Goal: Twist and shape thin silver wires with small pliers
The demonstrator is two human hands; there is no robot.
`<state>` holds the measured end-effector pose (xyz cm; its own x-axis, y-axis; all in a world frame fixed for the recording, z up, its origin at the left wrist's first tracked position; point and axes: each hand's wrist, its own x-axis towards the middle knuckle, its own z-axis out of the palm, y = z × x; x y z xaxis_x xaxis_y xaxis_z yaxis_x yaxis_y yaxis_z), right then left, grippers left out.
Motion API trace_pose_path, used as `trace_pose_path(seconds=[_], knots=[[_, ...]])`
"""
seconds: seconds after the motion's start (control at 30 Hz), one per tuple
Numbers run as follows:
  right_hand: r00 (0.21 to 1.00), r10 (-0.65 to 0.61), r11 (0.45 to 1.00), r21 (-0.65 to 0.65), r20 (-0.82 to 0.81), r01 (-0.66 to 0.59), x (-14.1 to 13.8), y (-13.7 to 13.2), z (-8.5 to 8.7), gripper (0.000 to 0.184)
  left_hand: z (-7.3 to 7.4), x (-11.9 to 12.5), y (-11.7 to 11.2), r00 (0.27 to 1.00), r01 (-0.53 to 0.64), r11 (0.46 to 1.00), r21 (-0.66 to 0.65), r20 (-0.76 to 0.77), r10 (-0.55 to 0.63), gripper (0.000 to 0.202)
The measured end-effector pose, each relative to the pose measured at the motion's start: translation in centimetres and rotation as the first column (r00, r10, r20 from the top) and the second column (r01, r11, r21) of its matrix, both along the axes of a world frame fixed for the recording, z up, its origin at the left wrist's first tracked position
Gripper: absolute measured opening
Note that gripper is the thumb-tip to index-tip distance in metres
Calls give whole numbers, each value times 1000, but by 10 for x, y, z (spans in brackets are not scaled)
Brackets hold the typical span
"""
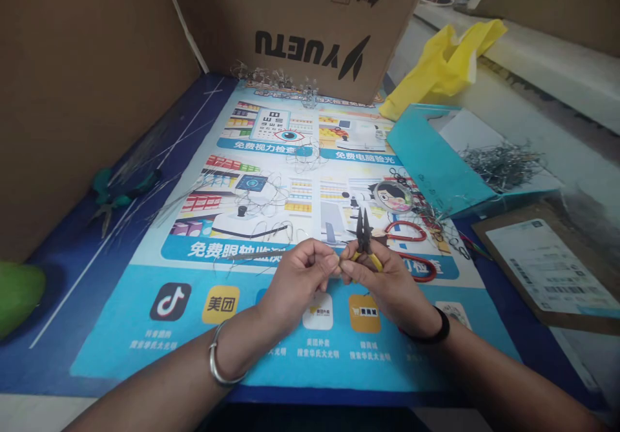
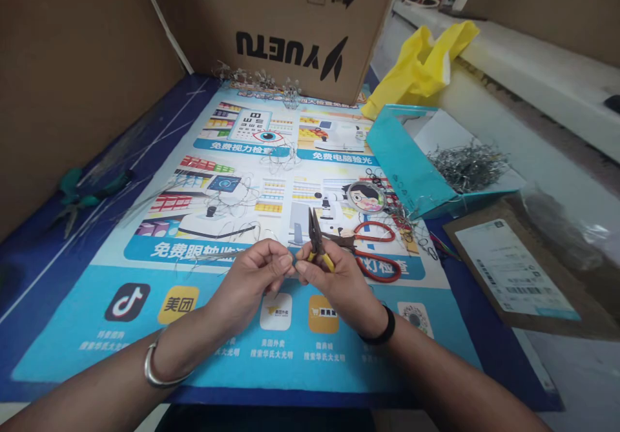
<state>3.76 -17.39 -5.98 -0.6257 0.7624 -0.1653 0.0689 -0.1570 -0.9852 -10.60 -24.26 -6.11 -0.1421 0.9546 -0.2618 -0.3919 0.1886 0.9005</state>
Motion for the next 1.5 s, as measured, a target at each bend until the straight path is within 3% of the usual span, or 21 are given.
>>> trace_pose_path(seconds=[0.13, 0.27, 0.4, 0.63, 0.83, 0.97, 1.1, 1.2, 1.33, 1.5], knots=[[1000, -14, 1000, -16, 11, 14, 3, 0, -4, 18, 0, 0, 0, 998, 53, 998, -25, 36, -52, 23], [1000, 0, 1000, -9, 4, 0, 9, 3, -7, 16, 3, -2, 0, 996, 86, 996, -2, -27, -86, 21], [1000, -2, 1000, -16, 26, 2, 13, 6, -7, 17, 7, -3, -2, 989, 91, 994, 54, -120, -84, 18], [998, 16, 1000, -6, 65, -15, 15, 6, -9, 18, 4, -4, -3, 987, 80, 994, 79, -148, -68, 17], [990, 48, 999, -2, 129, -48, 10, 3, 2, 20, 6, -6, -2, 981, 72, 995, 72, -184, -58, 18], [985, 138, 990, -5, 99, -138, 8, 1, 6, 19, 4, -7, -1, 974, 76, 995, 70, -220, -59, 20], [987, 163, 986, -39, -9, -163, 10, 1, 5, 19, 4, -11, -1, 960, -10, 990, 138, -275, 48, 18], [975, 193, 965, -161, -109, -208, 10, 1, 6, 23, 6, -15, 1, 938, -119, 977, 177, -302, 169, 15], [950, 256, 895, -328, -178, -302, 8, -4, 10, 30, 9, -19, 3, 943, -189, 954, 232, -229, 243, 14], [947, 264, 862, -396, -184, -317, 7, -11, 10, 33, 8, -20, 6, 919, -292, 911, 291, -177, 352, 13]])
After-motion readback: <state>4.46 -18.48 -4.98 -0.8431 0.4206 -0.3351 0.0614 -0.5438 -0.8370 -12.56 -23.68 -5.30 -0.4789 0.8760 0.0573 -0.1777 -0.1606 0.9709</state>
